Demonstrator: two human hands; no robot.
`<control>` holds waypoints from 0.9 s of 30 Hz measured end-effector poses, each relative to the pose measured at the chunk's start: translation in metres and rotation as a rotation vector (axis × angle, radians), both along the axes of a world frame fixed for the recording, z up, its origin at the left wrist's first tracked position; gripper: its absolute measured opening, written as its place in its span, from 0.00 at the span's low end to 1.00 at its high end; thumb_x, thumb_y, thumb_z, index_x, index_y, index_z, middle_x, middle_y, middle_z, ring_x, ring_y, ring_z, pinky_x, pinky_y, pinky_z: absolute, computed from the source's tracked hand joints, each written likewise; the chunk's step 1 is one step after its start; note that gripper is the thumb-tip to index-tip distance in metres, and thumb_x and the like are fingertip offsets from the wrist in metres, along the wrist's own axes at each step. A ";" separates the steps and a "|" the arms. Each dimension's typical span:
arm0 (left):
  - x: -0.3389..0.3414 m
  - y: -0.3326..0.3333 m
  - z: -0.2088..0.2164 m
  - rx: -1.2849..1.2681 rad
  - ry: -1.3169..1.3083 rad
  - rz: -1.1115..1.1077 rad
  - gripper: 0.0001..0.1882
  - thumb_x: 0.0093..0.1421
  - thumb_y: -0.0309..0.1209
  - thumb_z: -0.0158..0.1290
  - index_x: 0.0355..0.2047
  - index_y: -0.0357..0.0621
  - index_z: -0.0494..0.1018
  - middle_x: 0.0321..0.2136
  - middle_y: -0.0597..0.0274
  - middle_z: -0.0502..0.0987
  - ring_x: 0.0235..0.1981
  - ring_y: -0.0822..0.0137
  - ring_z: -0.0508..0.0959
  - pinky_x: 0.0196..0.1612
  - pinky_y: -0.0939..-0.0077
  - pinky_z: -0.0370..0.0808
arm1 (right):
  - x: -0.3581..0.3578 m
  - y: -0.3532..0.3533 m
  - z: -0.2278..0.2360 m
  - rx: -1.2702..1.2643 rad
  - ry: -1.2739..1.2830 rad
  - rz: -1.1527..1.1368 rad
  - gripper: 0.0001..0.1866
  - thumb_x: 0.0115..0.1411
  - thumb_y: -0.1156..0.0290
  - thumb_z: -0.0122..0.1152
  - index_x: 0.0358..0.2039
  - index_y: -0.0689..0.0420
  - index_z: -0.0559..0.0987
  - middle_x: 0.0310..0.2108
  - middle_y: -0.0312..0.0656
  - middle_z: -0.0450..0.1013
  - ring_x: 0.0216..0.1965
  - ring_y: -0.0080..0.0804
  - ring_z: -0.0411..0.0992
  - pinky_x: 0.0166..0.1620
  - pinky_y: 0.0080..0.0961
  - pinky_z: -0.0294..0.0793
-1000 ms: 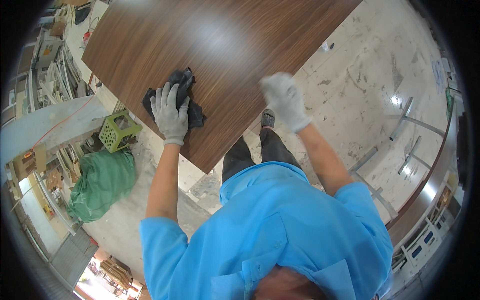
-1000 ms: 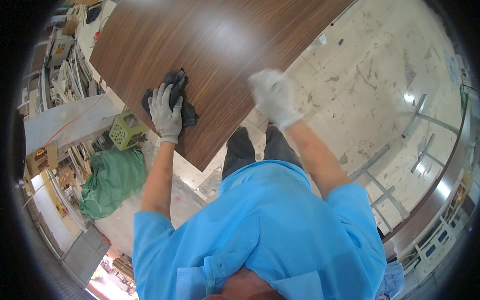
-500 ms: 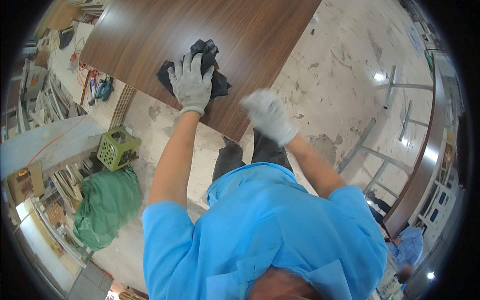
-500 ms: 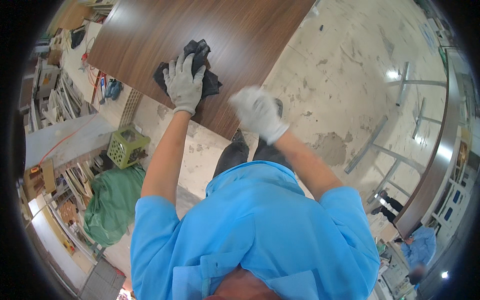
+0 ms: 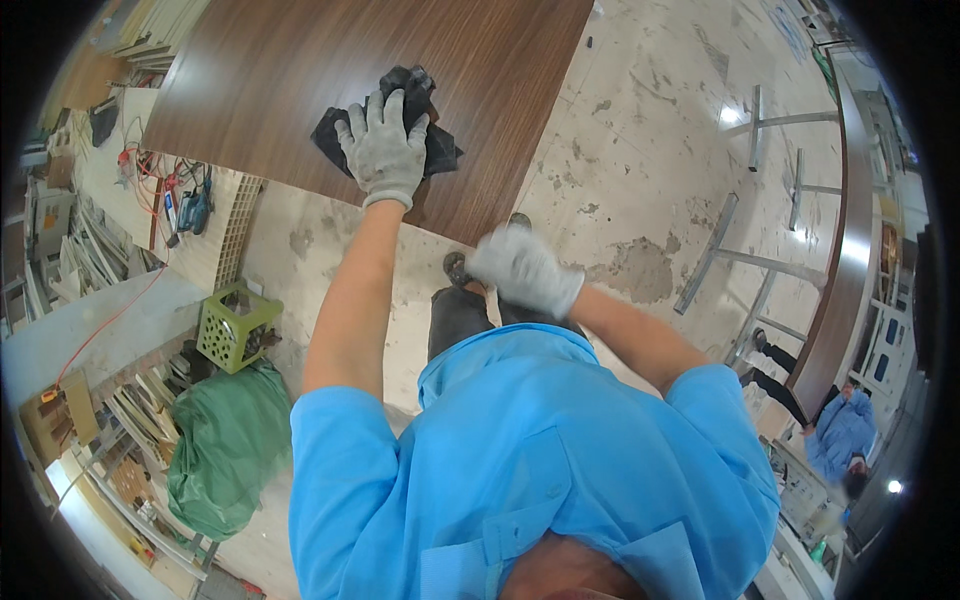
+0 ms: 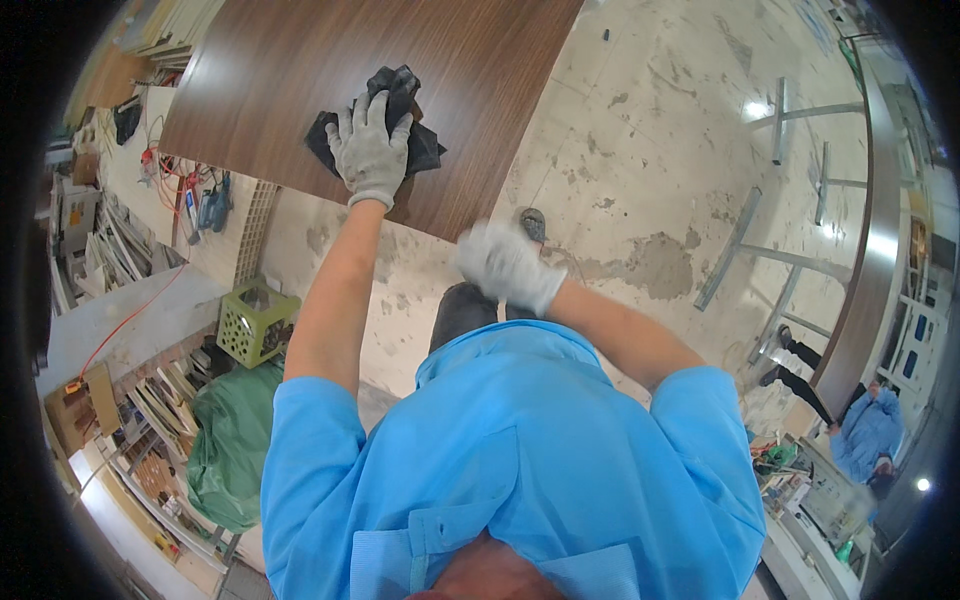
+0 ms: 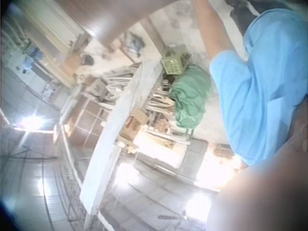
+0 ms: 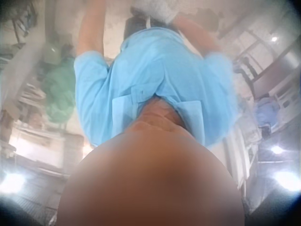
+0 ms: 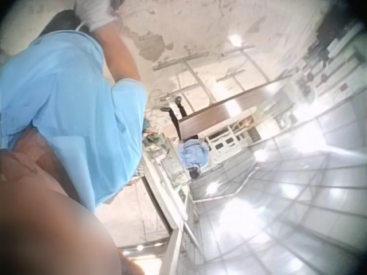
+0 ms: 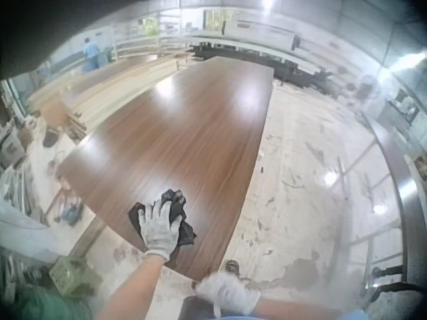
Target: The person wipes a large wooden board with a dark cloth, moving across the surface and edges. They occasionally use a small tool to scrape or clean the edges. The person continues wiping different sections of the board throughout the clip.
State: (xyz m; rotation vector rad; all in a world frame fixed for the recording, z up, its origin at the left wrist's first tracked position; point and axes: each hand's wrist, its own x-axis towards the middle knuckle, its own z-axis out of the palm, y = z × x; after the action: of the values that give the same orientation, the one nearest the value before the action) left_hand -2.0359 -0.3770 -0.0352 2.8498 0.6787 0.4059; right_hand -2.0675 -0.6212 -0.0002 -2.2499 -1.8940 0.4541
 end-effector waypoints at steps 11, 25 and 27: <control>-0.109 -0.067 0.001 -0.180 -0.169 -0.856 0.35 0.50 0.53 0.62 0.55 0.48 0.73 0.58 0.54 0.72 0.64 0.46 0.65 0.68 0.38 0.56 | -0.015 -0.097 -0.008 0.360 0.297 -0.953 0.09 0.57 0.68 0.67 0.37 0.58 0.84 0.33 0.46 0.80 0.36 0.45 0.78 0.41 0.37 0.76; -0.105 -0.084 -0.011 0.070 -0.110 -0.778 0.36 0.52 0.48 0.62 0.59 0.48 0.69 0.60 0.49 0.68 0.62 0.39 0.64 0.66 0.35 0.55 | -0.025 -0.080 -0.014 0.457 0.726 -1.305 0.11 0.61 0.69 0.64 0.40 0.62 0.81 0.33 0.45 0.79 0.36 0.31 0.77 0.40 0.29 0.74; -0.105 -0.082 -0.014 0.067 -0.091 -0.794 0.37 0.53 0.48 0.62 0.61 0.48 0.67 0.62 0.49 0.67 0.64 0.40 0.62 0.67 0.35 0.55 | -0.025 -0.080 -0.022 0.443 0.772 -1.315 0.12 0.64 0.68 0.62 0.44 0.62 0.79 0.33 0.44 0.79 0.36 0.29 0.76 0.40 0.27 0.74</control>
State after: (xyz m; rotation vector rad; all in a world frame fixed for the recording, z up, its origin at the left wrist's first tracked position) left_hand -2.1405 -0.4588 -0.0490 2.8366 -0.4940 0.4106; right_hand -2.0926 -0.7014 -0.0218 -2.0008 -0.0028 0.4629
